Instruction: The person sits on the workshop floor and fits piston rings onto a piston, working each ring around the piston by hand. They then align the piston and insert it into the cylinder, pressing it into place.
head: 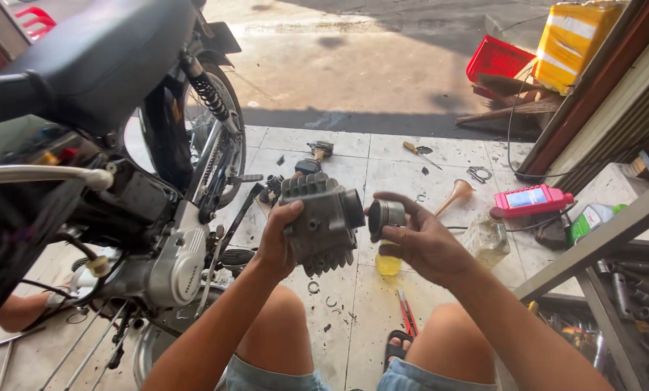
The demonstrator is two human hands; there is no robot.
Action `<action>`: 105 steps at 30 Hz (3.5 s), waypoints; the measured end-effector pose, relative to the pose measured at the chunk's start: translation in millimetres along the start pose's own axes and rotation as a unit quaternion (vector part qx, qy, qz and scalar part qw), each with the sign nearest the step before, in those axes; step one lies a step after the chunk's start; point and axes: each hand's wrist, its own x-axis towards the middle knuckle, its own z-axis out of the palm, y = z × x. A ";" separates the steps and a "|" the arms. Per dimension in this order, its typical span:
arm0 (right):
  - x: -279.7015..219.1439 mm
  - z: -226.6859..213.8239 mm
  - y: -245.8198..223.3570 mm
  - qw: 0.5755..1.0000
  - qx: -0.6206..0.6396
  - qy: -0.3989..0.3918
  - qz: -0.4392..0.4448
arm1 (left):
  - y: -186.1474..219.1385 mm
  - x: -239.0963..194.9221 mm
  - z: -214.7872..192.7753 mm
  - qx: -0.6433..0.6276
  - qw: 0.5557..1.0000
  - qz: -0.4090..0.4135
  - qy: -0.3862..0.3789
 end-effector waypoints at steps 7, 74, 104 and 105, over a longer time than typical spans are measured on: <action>5.5 8.0 -22.3 0.985 -0.142 0.015 -0.093 | -3.3 12.0 -2.1 -0.034 0.996 -0.070 0.033; 131.8 -87.8 51.5 0.967 -0.233 0.064 0.080 | -62.8 113.7 -121.9 0.271 0.957 -0.106 -0.003; 119.2 -63.9 49.0 0.950 -0.304 0.066 0.012 | -60.2 104.7 -110.3 0.292 0.954 -0.054 -0.032; 119.7 -56.2 43.1 0.951 -0.301 0.067 0.008 | -55.0 104.7 -107.7 0.297 0.953 -0.054 -0.035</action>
